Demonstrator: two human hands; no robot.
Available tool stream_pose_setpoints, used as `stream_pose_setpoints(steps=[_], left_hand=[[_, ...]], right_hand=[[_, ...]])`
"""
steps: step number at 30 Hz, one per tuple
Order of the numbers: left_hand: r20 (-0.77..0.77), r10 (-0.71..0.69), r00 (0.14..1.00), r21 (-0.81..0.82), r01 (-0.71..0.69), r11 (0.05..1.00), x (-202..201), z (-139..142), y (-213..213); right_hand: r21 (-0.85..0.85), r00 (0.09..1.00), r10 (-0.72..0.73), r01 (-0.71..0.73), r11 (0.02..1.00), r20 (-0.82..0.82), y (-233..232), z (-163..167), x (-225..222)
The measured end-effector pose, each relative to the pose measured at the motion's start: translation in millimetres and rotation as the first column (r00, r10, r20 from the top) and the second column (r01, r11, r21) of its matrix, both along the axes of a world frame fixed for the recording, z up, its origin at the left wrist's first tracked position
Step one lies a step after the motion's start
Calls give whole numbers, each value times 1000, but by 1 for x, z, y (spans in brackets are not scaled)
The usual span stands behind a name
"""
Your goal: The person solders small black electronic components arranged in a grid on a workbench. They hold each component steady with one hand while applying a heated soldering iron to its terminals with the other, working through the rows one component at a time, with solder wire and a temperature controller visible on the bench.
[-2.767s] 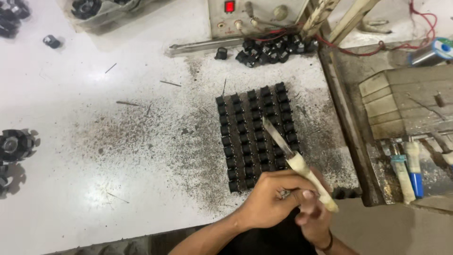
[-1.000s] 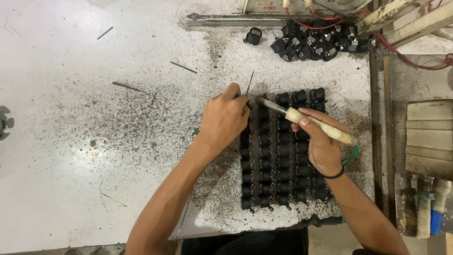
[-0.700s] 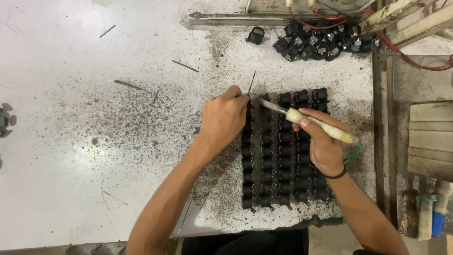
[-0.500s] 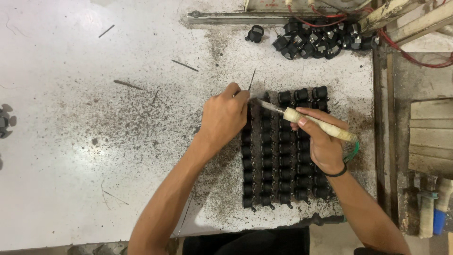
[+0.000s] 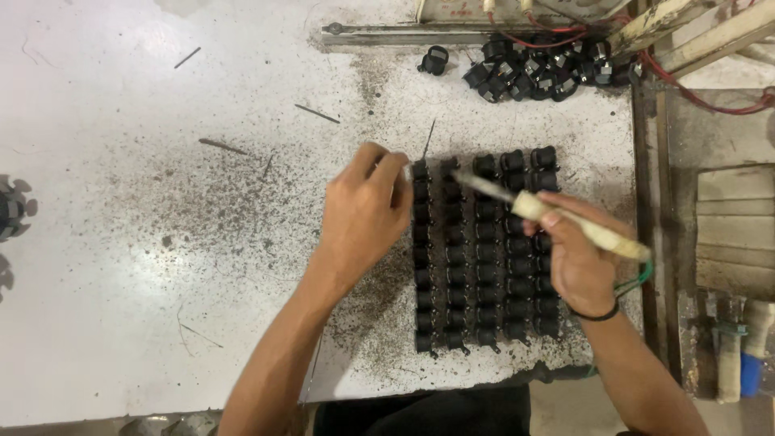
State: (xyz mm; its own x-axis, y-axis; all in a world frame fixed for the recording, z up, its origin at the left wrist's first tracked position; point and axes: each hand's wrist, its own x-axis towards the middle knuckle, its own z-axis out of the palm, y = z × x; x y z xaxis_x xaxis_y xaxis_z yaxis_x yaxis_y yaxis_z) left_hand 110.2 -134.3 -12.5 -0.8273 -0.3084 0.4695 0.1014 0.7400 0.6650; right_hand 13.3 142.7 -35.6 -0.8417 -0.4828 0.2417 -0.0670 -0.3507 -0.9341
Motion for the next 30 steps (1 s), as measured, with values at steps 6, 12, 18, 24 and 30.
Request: stream_pose_setpoints(steps=[6,12,18,24,30], left_hand=[[130,-18,991,-55,25,998,7,-23,12],[144,-82,986,-18,86,996,4,-30,10],[304,-96,948,-53,118,992,-3,-26,13],[223,-91,971,-85,113,990,-4,-26,16],[181,-115,977,65,105,992,-1,-26,11]], right_hand=[[315,993,-119,116,942,-10,-3,-15,27],[307,994,-105,99,947,5,-4,-17,24],[299,991,-120,98,949,56,-5,-18,25],[262,993,-94,73,962,68,-3,-19,23],[206,993,-106,93,974,53,-1,-21,23]])
